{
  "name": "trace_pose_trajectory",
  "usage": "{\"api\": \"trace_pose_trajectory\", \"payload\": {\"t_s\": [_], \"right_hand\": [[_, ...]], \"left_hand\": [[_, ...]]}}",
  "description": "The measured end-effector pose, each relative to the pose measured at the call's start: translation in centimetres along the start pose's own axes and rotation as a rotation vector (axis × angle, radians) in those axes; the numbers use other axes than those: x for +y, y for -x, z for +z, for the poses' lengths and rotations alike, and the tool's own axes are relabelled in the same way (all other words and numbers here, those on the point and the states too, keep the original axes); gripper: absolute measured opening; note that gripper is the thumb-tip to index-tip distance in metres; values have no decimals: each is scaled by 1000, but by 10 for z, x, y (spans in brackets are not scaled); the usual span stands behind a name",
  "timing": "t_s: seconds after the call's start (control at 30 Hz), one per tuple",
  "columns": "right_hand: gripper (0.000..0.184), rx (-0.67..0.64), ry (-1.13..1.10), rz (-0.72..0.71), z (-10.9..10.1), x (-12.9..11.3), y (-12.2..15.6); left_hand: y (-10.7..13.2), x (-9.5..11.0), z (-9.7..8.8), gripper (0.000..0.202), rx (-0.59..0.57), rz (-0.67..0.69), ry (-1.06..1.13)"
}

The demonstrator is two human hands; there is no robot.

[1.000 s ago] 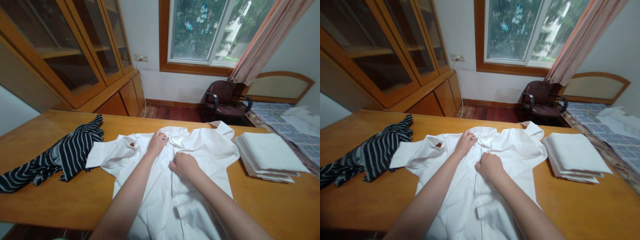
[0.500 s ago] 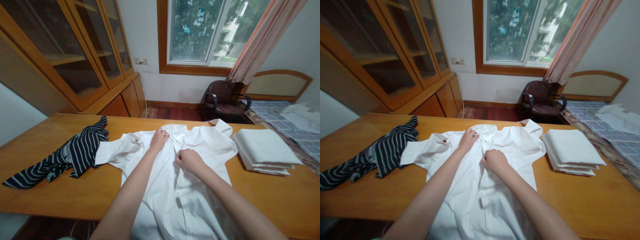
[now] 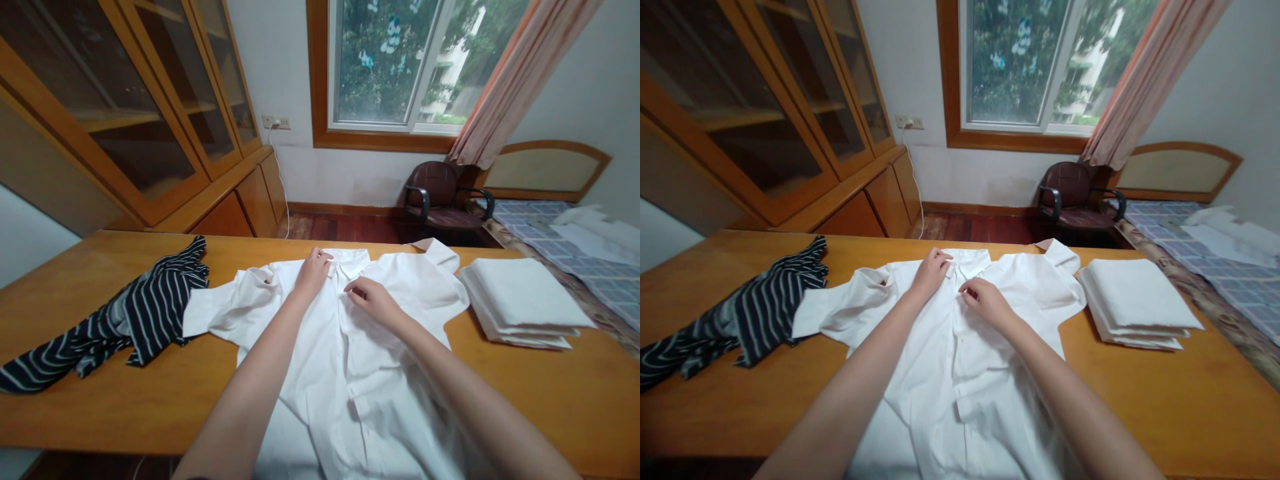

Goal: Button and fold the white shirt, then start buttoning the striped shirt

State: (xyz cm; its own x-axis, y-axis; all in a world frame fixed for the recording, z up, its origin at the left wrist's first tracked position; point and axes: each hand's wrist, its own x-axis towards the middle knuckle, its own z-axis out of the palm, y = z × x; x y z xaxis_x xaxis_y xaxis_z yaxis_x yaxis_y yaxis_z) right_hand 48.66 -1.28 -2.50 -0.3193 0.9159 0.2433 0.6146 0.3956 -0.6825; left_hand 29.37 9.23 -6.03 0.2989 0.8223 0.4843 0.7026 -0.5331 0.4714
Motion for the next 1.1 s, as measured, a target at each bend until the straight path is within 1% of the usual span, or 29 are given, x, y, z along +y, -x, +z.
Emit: {"api": "trace_pose_trajectory", "payload": {"t_s": [0.1, 0.17, 0.23, 0.3, 0.4, 0.5, 0.63, 0.83, 1.1], "right_hand": [[14, 86, 39, -56, -2, 18, -20], [15, 112, 120, -81, 2, 26, -31], [16, 109, 223, -102, 9, 31, -35], [21, 92, 313, -107, 17, 35, -33], [31, 71, 419, -119, 26, 38, -24], [40, 46, 501, -116, 27, 43, -14], [48, 16, 566, -49, 24, 47, -10], [54, 4, 614, 26, 29, 47, -19], [58, 31, 571, 30, 32, 48, -28]], "left_hand": [[2, 6, -3, 27, 61, 4, 22], [5, 10, -4, 24, 55, 35, 14], [11, 10, -3, 19, 14, 76, -14], [18, 8, -2, 17, -51, 103, -65], [25, 1, 0, 27, -155, 117, -159], [28, -5, -1, 35, -240, 139, -218], [26, -8, -3, 44, -305, 157, -268], [16, -15, -3, 49, -338, 185, -315], [4, -27, -3, 50, -337, 227, -267]]}}
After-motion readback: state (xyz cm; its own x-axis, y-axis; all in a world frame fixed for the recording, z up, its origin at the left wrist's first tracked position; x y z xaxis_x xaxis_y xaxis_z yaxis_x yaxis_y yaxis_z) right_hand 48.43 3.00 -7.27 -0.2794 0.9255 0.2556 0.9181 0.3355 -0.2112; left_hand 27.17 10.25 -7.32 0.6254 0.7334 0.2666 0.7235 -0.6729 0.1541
